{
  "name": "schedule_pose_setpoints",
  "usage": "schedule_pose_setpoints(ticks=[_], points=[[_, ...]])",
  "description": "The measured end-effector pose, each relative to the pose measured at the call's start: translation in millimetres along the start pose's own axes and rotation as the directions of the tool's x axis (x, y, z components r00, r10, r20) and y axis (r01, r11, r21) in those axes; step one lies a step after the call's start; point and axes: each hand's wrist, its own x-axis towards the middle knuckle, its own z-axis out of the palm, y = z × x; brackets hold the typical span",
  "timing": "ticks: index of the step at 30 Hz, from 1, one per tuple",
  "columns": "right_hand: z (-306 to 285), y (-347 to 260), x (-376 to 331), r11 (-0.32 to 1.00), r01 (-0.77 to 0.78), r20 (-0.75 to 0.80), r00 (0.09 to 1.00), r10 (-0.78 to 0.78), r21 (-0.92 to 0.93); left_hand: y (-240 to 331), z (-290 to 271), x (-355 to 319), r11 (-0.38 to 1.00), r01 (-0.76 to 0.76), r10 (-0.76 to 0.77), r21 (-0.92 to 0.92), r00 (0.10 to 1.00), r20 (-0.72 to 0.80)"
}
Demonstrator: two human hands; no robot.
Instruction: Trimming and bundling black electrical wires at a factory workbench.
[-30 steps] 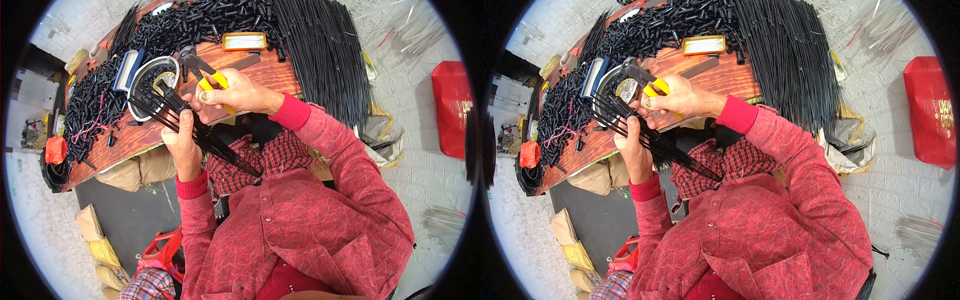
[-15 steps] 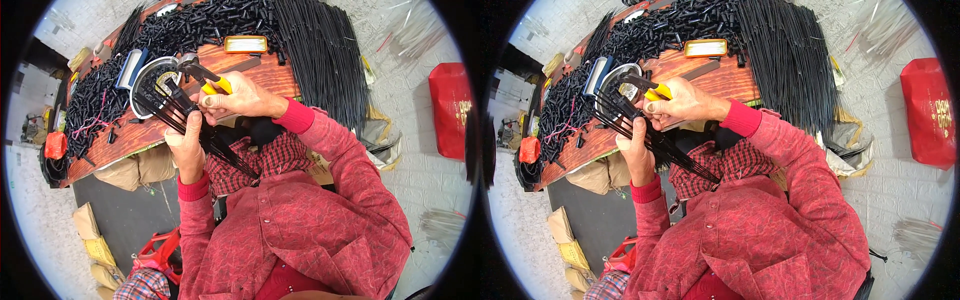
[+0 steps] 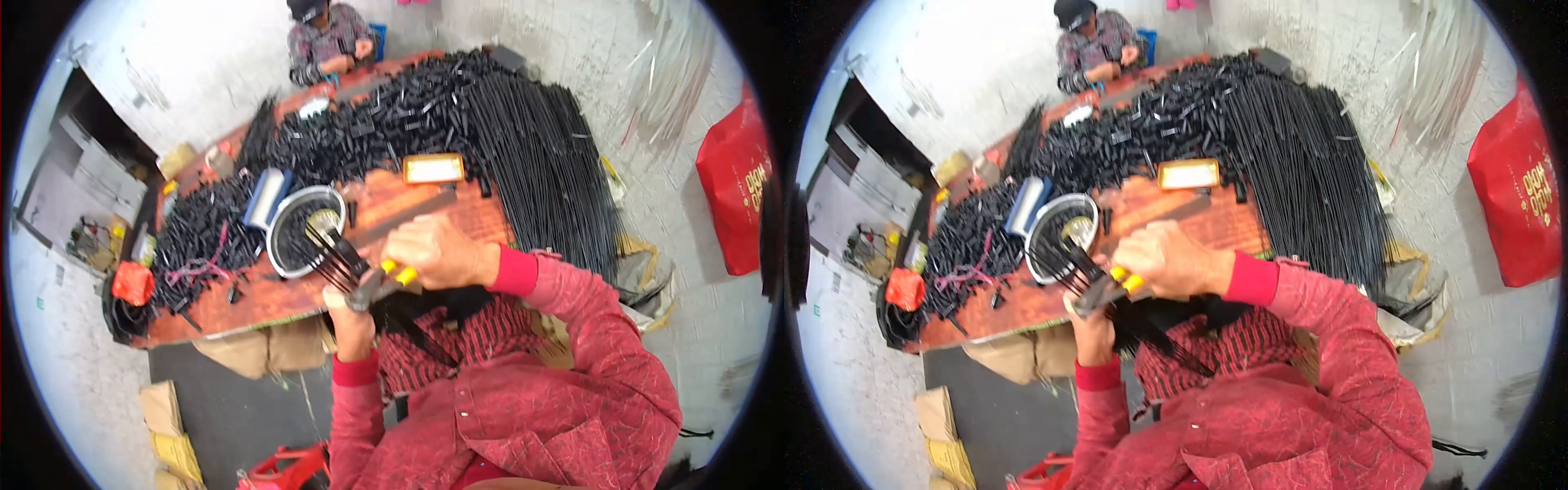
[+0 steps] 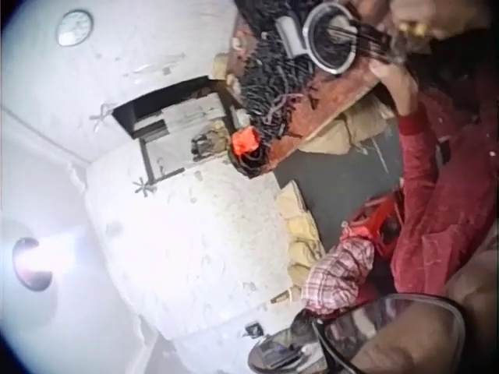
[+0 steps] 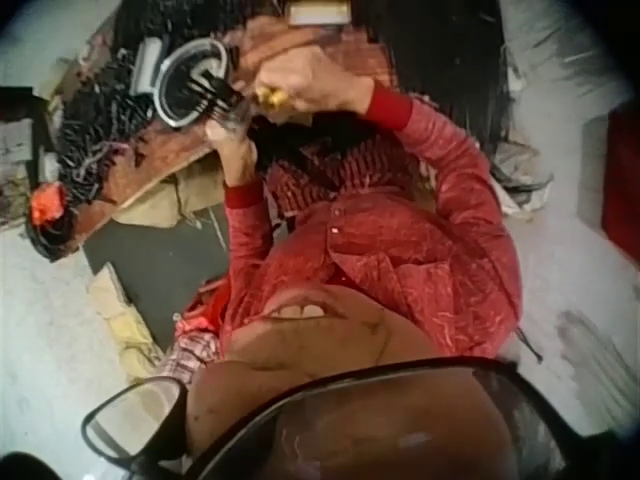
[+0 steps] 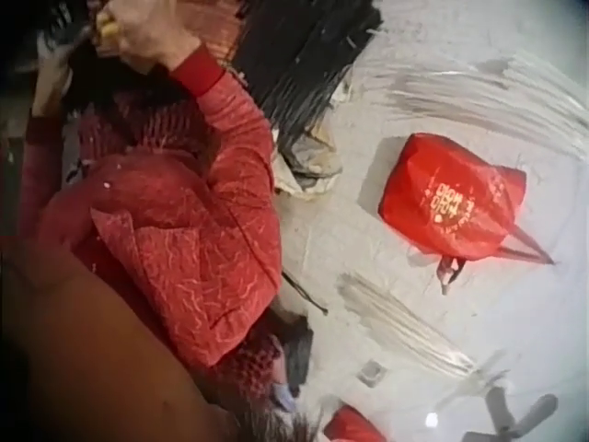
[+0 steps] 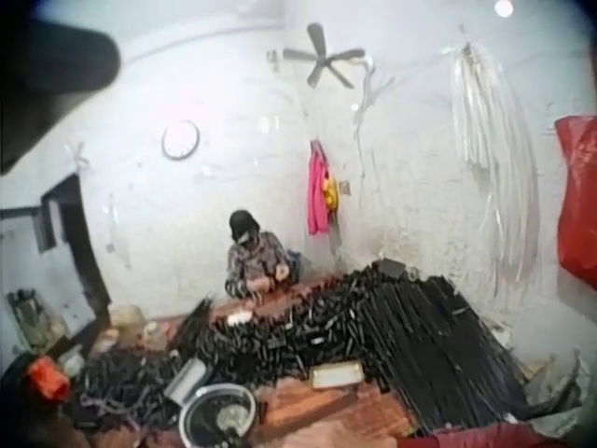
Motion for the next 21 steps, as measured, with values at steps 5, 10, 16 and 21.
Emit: schedule_pose_setpoints(ticks=[5,10,16,21], points=[[-18,-13,6,0.982,0.101,0.051,0.994,-0.094,-0.16,-1,-7,-5,0.996,0.074,-0.07,-0.054,0.996,0.062],[-14,-15,-1,0.995,0.051,0.043,0.998,-0.047,-0.084,4,-3,-12,0.998,0.048,-0.046,-0.029,0.997,0.066],[1,-5,-11,0.977,-0.093,-0.068,0.992,0.107,0.191,-6,-4,-5,0.996,0.05,-0.046,-0.067,0.997,0.062],[-3,-8,-6,0.938,-0.208,0.003,0.977,0.215,0.276,6,0,-5,0.998,-0.007,0.013,-0.059,0.995,0.101]])
